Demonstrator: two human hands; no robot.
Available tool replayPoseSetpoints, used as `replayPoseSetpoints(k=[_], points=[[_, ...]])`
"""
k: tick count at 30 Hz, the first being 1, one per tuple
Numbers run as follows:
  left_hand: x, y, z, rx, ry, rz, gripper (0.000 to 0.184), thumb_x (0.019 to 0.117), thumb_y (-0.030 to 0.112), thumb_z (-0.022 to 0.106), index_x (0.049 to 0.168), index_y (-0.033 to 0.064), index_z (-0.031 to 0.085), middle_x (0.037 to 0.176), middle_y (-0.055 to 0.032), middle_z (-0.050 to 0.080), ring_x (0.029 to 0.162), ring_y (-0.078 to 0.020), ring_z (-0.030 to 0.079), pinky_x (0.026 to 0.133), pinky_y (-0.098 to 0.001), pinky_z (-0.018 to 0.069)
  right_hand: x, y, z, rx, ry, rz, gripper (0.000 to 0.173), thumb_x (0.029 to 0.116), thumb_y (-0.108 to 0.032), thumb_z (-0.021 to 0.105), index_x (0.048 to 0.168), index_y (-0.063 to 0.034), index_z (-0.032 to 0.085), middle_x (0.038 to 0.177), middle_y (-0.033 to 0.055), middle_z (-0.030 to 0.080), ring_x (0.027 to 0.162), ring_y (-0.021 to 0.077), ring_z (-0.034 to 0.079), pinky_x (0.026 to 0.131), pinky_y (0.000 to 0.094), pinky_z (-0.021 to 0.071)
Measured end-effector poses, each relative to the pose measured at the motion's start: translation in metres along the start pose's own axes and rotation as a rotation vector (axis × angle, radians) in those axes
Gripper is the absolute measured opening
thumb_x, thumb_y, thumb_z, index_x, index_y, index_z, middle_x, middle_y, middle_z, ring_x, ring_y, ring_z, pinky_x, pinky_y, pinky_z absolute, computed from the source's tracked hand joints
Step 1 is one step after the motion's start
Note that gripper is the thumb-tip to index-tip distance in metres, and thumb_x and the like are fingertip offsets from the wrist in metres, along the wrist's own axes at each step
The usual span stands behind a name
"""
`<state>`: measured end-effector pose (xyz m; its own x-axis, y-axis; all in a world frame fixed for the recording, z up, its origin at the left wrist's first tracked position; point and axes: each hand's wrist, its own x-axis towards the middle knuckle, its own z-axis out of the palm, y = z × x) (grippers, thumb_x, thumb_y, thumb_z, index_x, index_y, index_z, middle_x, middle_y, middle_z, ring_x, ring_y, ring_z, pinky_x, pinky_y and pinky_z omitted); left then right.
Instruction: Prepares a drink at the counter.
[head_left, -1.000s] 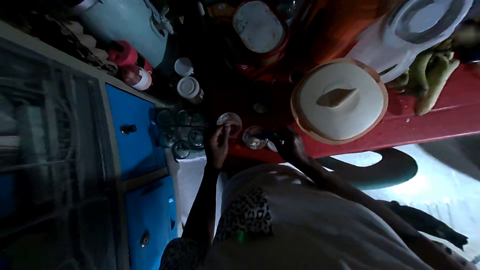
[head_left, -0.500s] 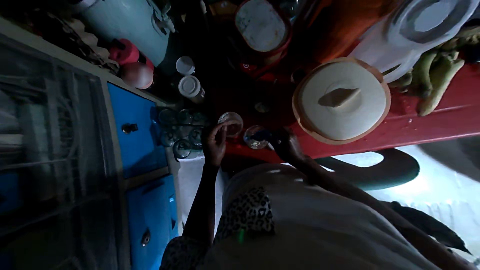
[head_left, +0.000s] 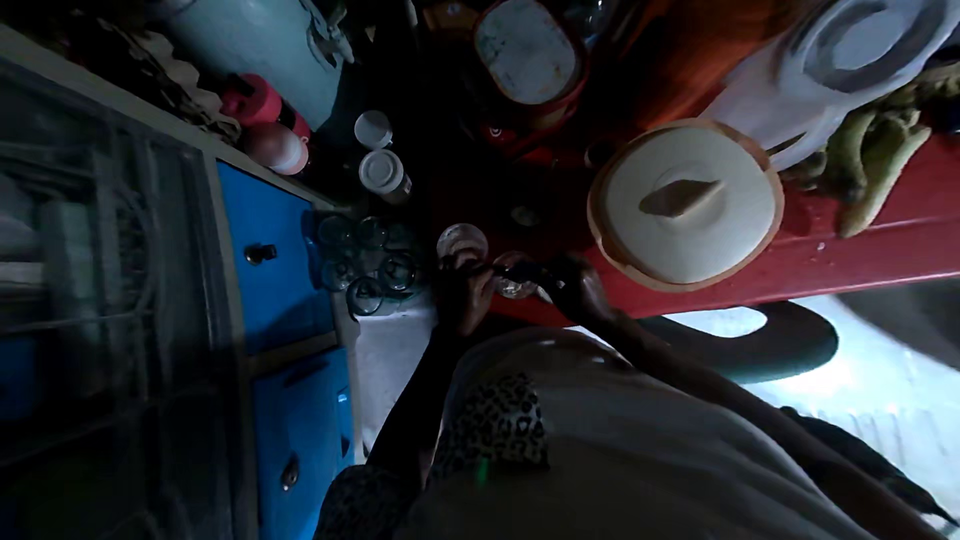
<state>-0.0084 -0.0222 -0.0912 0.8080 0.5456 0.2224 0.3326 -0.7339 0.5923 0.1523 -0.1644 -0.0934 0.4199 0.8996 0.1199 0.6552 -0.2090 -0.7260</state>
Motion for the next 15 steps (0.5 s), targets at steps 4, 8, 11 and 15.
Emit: replayPoseSetpoints(k=[4,8,11,15], points=[[-0.003,0.003,0.008,0.012,0.089,0.002,0.009,0.0887,0.01,0.072,0.084,0.0062,0.078,0.084,-0.0088,0.074,0.1,-0.0336,0.065,0.097,-0.0541,0.0404,0.0,0.002,0.002,-0.008,0.015,-0.003,0.015,0.091,-0.008,0.071,0.093,0.0059,0.075,0.091,0.0209,0.069,0.089,0.0376,0.067,0.085,0.0551,0.0542],[-0.001,0.016,0.011,-0.004,0.073,-0.015,0.008,0.083,-0.002,0.07,0.08,0.0017,0.077,0.087,-0.0137,0.074,0.101,-0.0369,0.066,0.1,-0.0566,0.0402,0.002,-0.003,0.003,-0.003,-0.029,0.054,0.016,0.093,-0.007,0.069,0.096,0.0081,0.073,0.099,0.025,0.07,0.097,0.0416,0.068,0.089,0.0566,0.0539],[-0.001,0.009,0.008,0.02,0.071,-0.018,0.007,0.0855,0.004,0.072,0.08,0.0024,0.076,0.088,-0.012,0.074,0.104,-0.0356,0.065,0.1,-0.0563,0.0408,0.003,0.003,-0.003,-0.026,-0.032,0.018,0.015,0.092,-0.007,0.07,0.094,0.0074,0.074,0.099,0.0236,0.07,0.095,0.0401,0.068,0.087,0.0554,0.0555],[-0.003,0.013,0.013,0.021,0.122,-0.039,0.008,0.0849,0.002,0.07,0.082,0.0034,0.077,0.089,-0.0115,0.075,0.104,-0.0342,0.066,0.099,-0.0561,0.0399,0.004,-0.003,0.001,-0.042,-0.01,0.0,0.013,0.091,-0.005,0.07,0.092,0.007,0.074,0.095,0.0239,0.069,0.093,0.0416,0.067,0.086,0.0578,0.0534]])
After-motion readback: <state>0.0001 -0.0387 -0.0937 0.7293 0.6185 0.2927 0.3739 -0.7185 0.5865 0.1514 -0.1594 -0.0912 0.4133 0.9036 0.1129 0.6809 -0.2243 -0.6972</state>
